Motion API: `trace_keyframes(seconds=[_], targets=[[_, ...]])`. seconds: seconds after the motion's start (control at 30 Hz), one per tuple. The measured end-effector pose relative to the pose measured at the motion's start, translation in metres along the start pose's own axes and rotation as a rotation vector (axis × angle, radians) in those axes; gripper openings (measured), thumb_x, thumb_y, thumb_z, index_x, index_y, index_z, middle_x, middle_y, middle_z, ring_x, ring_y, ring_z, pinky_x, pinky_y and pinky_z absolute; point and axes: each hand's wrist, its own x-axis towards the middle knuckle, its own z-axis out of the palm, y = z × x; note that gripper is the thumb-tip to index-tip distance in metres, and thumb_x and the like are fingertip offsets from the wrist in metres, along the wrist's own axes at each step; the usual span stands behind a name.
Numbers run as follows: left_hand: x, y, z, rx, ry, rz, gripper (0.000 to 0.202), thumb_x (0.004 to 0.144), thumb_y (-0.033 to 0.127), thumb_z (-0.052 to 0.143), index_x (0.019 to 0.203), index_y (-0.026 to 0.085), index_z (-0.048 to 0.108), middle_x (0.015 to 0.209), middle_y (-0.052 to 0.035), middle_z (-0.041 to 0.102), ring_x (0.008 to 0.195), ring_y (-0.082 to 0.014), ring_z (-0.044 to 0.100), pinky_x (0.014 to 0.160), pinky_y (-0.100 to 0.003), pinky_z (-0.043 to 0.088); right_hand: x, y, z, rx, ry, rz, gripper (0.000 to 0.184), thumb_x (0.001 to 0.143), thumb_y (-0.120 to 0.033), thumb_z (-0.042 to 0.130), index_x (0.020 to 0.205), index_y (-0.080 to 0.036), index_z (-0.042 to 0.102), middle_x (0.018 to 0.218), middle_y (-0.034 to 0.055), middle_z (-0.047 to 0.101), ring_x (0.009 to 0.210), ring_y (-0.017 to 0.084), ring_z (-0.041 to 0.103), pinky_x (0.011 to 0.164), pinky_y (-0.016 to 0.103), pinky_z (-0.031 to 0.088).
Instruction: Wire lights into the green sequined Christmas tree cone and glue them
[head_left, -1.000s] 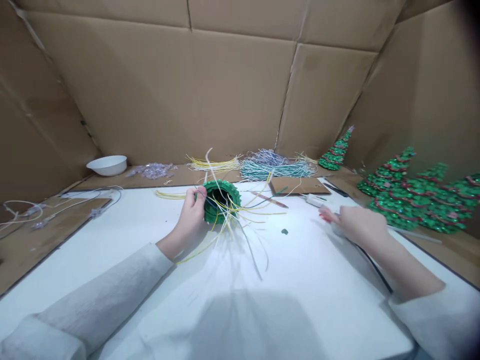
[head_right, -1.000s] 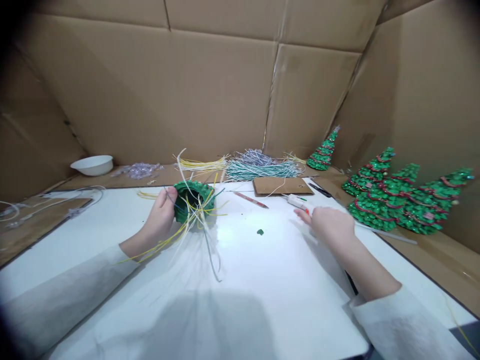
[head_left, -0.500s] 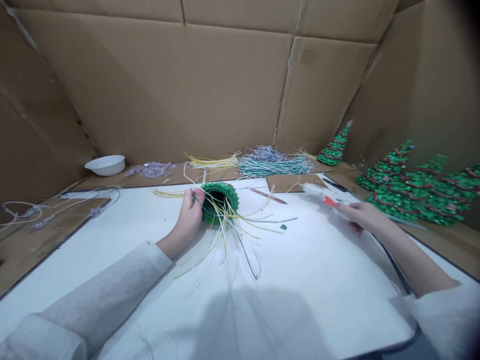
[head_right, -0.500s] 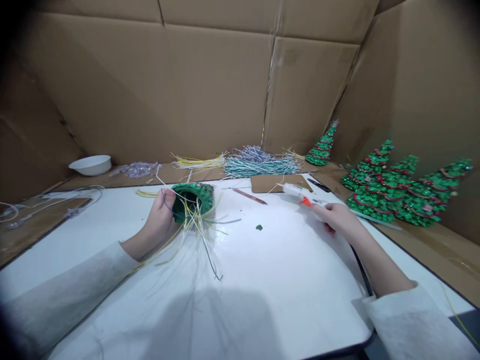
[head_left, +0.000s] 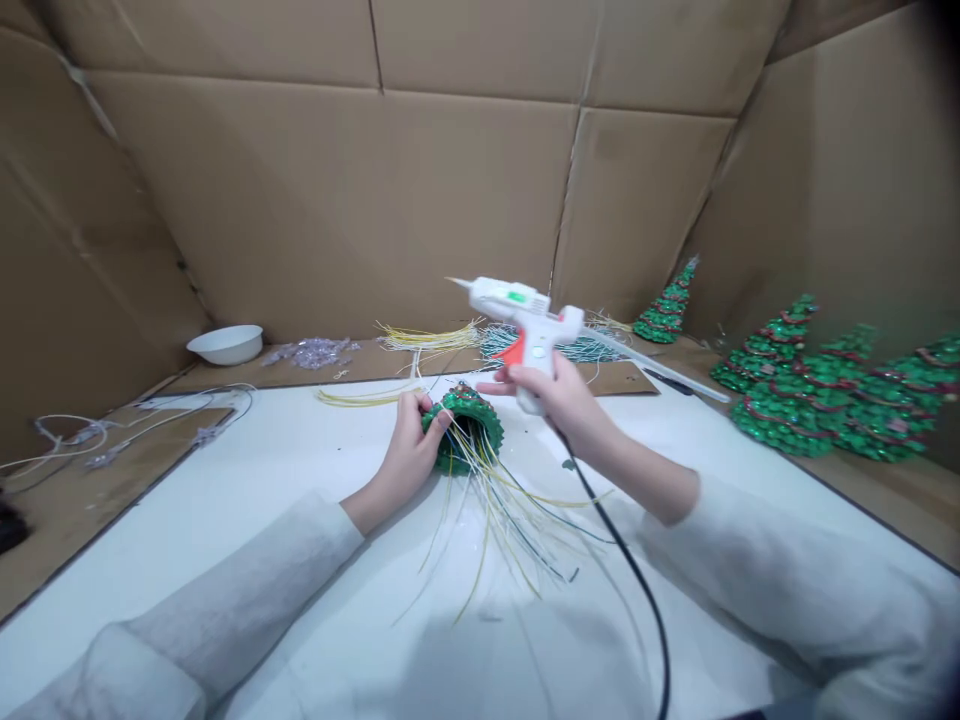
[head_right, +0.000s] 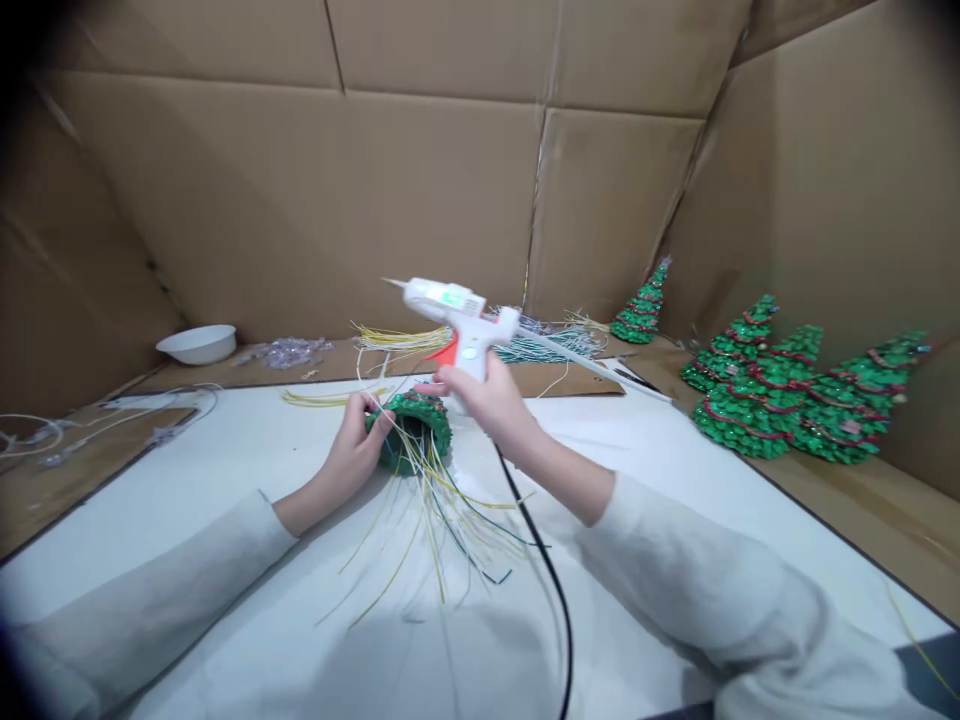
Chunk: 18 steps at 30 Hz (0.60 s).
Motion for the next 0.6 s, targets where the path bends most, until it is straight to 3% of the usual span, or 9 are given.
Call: trace_keyframes(seconds=[0.13, 0.23, 0.33, 0.43, 0.6], targets=[[-0.001, 0.002, 0.001, 0.018, 0.0, 0.03, 0.021, 0.088, 0.039, 0.046, 0.084, 0.022, 0.035, 0.087, -0.001, 0.042, 0.084, -0.0173, 0.042, 0.079, -0.032, 0.036, 0.017, 0.014, 0.037, 0.033, -0.073, 0.016, 0.031, 0.071, -0.024, 0.063, 0.097, -0.02, 0.044, 0.093, 0.0037, 0.065, 0.08, 0.018, 0.069, 0.079, 0.034, 0.053], [-0.002, 0.003, 0.002, 0.017, 0.005, 0.023, 0.021, 0.087, 0.038, 0.047, 0.084, 0.022, 0.035, 0.09, -0.0021, 0.043, 0.087, -0.0176, 0.043, 0.08, -0.032, 0.036, 0.012, 0.015, 0.044, 0.019, -0.104, 0.046, 0.03, 0.072, -0.024, 0.063, 0.096, -0.019, 0.046, 0.094, 0.0055, 0.067, 0.078, 0.017, 0.068, 0.075, 0.031, 0.054], [-0.003, 0.002, 0.002, 0.007, 0.008, -0.021, 0.024, 0.088, 0.042, 0.046, 0.084, 0.022, 0.033, 0.087, -0.0009, 0.04, 0.082, -0.0166, 0.042, 0.075, -0.031, 0.037, -0.008, 0.011, 0.036, 0.009, -0.145, 0.091, 0.027, 0.075, -0.022, 0.059, 0.099, -0.017, 0.047, 0.09, 0.006, 0.07, 0.067, 0.014, 0.067, 0.071, 0.029, 0.053], [-0.004, 0.002, 0.002, 0.005, 0.026, -0.051, 0.027, 0.088, 0.047, 0.044, 0.085, 0.022, 0.032, 0.084, 0.0, 0.037, 0.081, -0.0167, 0.041, 0.075, -0.032, 0.036, -0.032, 0.01, 0.018, -0.005, -0.182, 0.131, 0.037, 0.077, -0.02, 0.055, 0.112, -0.016, 0.043, 0.087, 0.0061, 0.071, 0.056, 0.013, 0.065, 0.063, 0.028, 0.053], [-0.006, -0.002, 0.003, -0.019, 0.053, -0.083, 0.031, 0.087, 0.052, 0.043, 0.086, 0.023, 0.033, 0.081, 0.0009, 0.036, 0.078, -0.017, 0.04, 0.072, -0.031, 0.036, -0.062, 0.023, -0.007, -0.071, -0.173, 0.129, 0.038, 0.074, -0.022, 0.055, 0.11, -0.017, 0.044, 0.093, 0.008, 0.07, 0.057, 0.014, 0.065, 0.06, 0.031, 0.053]])
